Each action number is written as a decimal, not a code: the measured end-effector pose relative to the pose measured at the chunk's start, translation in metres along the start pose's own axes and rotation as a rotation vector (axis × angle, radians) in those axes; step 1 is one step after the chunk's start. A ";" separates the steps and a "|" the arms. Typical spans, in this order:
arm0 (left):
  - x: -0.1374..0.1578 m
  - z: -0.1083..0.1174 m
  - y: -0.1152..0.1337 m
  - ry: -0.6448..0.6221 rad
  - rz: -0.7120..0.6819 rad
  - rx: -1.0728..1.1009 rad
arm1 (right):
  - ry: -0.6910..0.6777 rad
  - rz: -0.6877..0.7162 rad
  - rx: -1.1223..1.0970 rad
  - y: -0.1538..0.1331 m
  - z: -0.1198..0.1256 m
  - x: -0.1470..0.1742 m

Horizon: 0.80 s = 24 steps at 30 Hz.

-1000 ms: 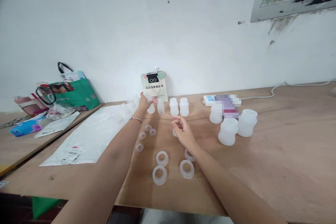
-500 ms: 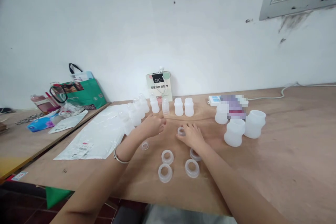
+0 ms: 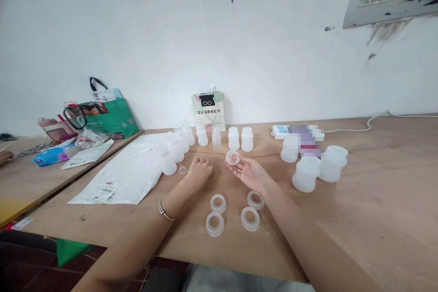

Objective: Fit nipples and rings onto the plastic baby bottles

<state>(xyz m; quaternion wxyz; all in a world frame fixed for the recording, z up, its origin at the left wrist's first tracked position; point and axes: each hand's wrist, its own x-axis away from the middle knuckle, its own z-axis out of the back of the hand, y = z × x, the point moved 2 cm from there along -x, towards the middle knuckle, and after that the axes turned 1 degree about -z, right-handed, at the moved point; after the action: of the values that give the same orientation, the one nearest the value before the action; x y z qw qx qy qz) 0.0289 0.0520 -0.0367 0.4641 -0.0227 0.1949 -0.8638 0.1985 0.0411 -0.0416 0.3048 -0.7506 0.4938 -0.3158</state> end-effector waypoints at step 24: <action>0.018 0.028 0.015 1.004 -0.078 0.838 | -0.161 -0.061 -0.195 0.018 -0.005 0.000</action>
<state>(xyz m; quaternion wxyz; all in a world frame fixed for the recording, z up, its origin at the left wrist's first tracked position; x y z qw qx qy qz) 0.0367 0.0210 -0.0186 0.2545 0.5591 0.0338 -0.7884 0.1844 0.0344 -0.0521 0.2592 -0.8143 0.4732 -0.2141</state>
